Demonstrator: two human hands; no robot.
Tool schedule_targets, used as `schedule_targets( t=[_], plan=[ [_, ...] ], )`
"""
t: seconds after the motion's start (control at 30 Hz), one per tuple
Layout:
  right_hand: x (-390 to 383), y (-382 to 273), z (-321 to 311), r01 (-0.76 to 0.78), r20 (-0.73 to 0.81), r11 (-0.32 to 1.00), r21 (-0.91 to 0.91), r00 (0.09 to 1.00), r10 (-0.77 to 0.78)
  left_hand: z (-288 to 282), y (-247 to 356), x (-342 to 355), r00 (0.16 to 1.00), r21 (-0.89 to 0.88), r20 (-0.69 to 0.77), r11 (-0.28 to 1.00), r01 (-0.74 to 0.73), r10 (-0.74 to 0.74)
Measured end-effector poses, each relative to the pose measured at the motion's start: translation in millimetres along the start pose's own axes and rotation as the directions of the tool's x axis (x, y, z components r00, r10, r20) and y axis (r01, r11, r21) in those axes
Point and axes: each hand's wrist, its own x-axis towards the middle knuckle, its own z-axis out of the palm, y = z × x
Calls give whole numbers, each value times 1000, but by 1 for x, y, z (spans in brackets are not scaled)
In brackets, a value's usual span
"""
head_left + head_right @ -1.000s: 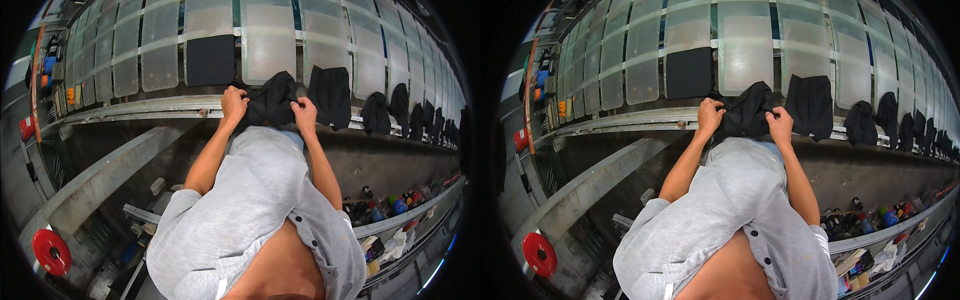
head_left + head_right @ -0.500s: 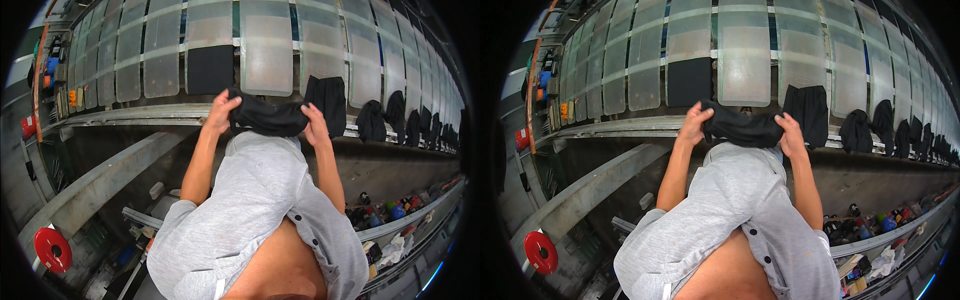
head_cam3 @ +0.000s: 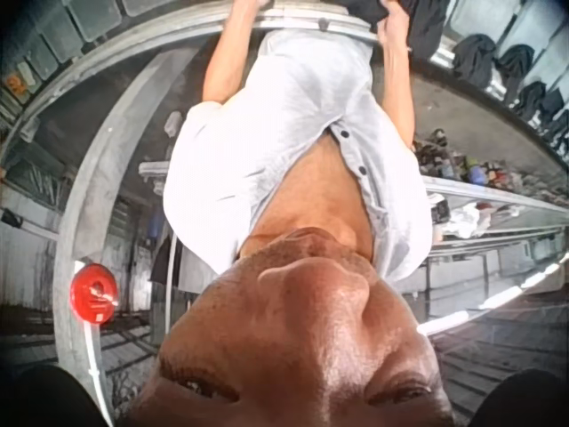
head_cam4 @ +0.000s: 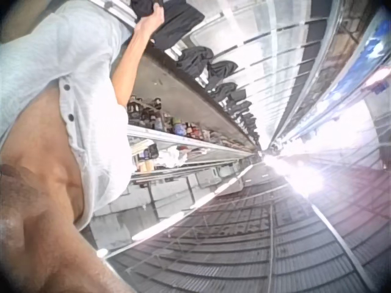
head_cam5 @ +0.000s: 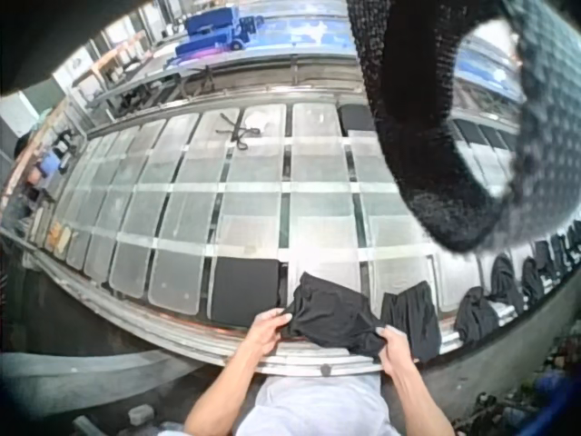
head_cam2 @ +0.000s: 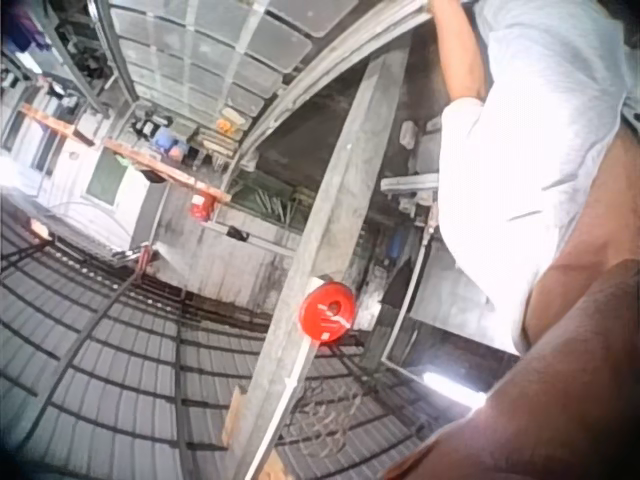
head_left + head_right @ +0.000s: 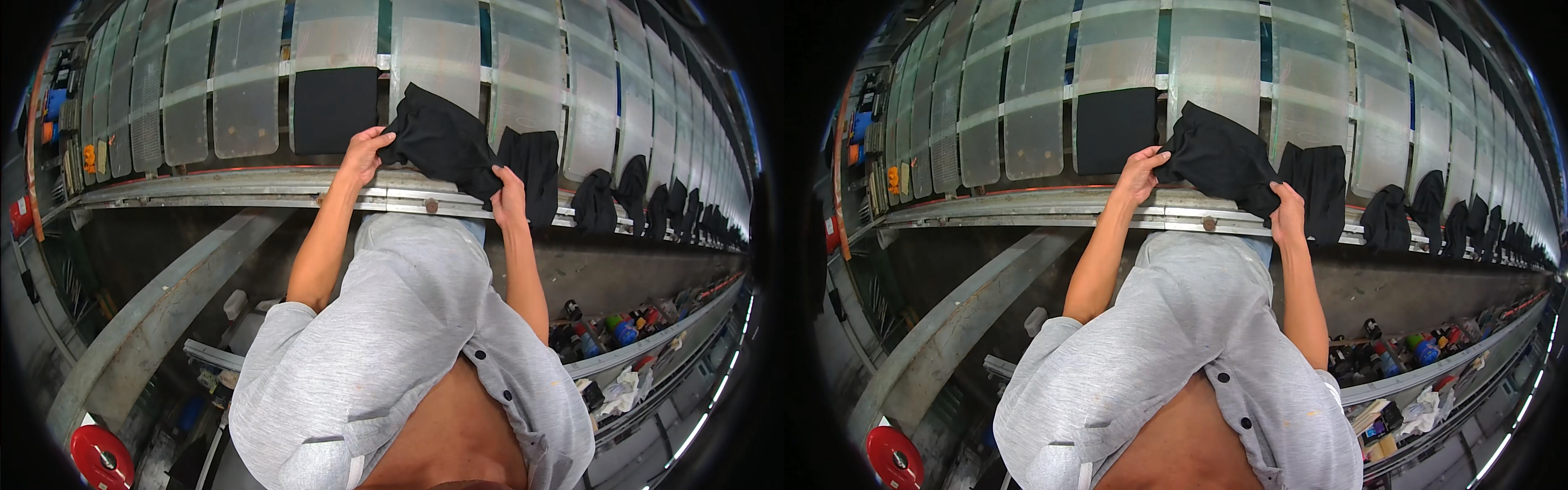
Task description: The person uses a squeegee to pull white ink across a screen printing frame mounted on a long rail, repeatedly wiping the screen clean. The person then walks to a nearby area and places black fabric pieces onto a flat surface.
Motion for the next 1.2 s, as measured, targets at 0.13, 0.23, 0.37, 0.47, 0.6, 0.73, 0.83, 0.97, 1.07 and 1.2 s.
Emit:
schedule_targets(
  t=[0.13,0.23,0.37,0.47,0.6,0.73,0.83,0.97,1.07,1.2],
  plan=[
    [-6,-3,12,-1,-59,973,-232,998,-13,-13,-5,-11,995,-44,-45,995,-89,87],
    [18,24,-12,148,-3,805,-574,983,-183,-21,5,-17,970,-145,-76,960,-241,232],
    [12,13,22,349,249,188,-918,877,-411,-26,33,-39,921,-270,-52,882,-386,387],
    [21,6,49,578,437,161,-800,745,-504,-1,55,-53,898,-287,151,888,-360,413],
    [20,-16,111,798,721,306,-520,602,-343,37,81,-72,827,162,540,945,-284,156],
    [13,-24,136,562,787,554,-614,490,375,53,99,-82,724,544,672,767,-341,-155],
    [0,-11,114,829,907,436,-350,415,-62,36,102,-88,828,510,556,817,-269,-75],
    [-26,-53,92,429,642,728,-534,767,19,4,84,-59,856,28,426,941,-337,294],
    [6,-50,66,158,640,987,-13,760,-113,11,49,-12,975,-308,118,940,-143,188],
    [33,-21,68,-319,393,905,282,899,195,27,0,5,944,-277,295,932,234,-149]
  ],
)
